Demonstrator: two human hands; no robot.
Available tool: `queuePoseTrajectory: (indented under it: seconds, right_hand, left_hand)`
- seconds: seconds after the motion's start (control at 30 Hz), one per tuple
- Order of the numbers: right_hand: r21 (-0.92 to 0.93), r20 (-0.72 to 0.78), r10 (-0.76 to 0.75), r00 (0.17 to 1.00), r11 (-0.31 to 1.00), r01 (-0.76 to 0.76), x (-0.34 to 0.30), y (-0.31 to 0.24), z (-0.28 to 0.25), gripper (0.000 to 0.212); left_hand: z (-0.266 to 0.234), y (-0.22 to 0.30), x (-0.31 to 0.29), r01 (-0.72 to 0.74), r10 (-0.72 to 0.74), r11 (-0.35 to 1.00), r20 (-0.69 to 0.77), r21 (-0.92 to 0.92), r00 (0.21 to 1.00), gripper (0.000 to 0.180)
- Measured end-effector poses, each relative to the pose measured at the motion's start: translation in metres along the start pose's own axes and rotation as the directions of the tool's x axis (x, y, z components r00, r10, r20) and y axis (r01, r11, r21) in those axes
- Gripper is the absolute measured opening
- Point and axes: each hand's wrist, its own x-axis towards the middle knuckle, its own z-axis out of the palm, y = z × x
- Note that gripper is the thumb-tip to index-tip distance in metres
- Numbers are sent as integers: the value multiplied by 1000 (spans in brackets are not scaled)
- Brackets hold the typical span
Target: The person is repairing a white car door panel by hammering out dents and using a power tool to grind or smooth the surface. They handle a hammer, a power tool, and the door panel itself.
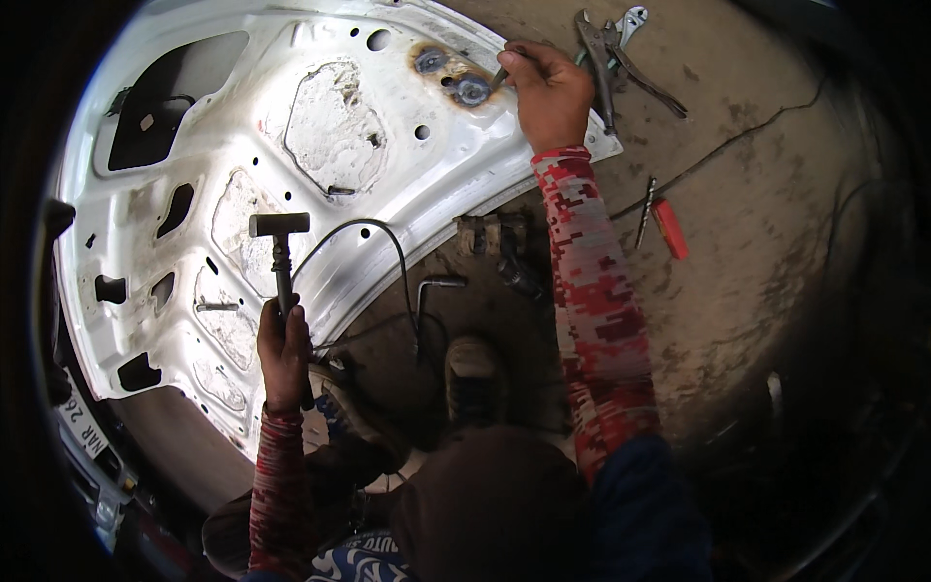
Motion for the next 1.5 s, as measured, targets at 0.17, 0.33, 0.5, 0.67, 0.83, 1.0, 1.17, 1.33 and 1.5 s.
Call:
queuePoseTrajectory:
  seconds: [0.17,0.33,0.5,0.67,0.83,1.0,1.17,1.33,1.5]
  right_hand:
    - [-125,59,-103,993,986,109,2,5,7,27]
    - [-226,66,-148,987,961,160,1,7,6,25]
    - [-94,27,-55,998,994,57,4,13,7,24]
    - [-197,33,-103,994,975,107,11,25,11,25]
    - [-195,17,-137,990,971,137,12,29,11,25]
    - [-225,18,-179,984,958,178,9,27,12,24]
    - [-266,27,-227,974,937,226,9,26,13,24]
    - [-258,48,-225,973,938,230,6,24,12,22]
    - [-239,54,-216,975,945,223,5,23,13,22]
  left_hand:
    - [30,18,3,17,-26,995,95,96,995,23]
    - [46,19,2,94,-72,987,165,-129,984,25]
    - [45,15,5,144,-106,974,209,-174,972,27]
    - [47,12,4,154,-95,954,228,-257,969,28]
    - [51,11,6,156,-98,957,236,-244,967,29]
    - [53,12,4,186,-124,951,245,-249,961,30]
    - [52,13,2,176,-114,952,242,-251,964,31]
    - [52,14,6,216,-160,949,240,-230,958,30]
    - [55,14,6,199,-140,948,238,-247,961,29]
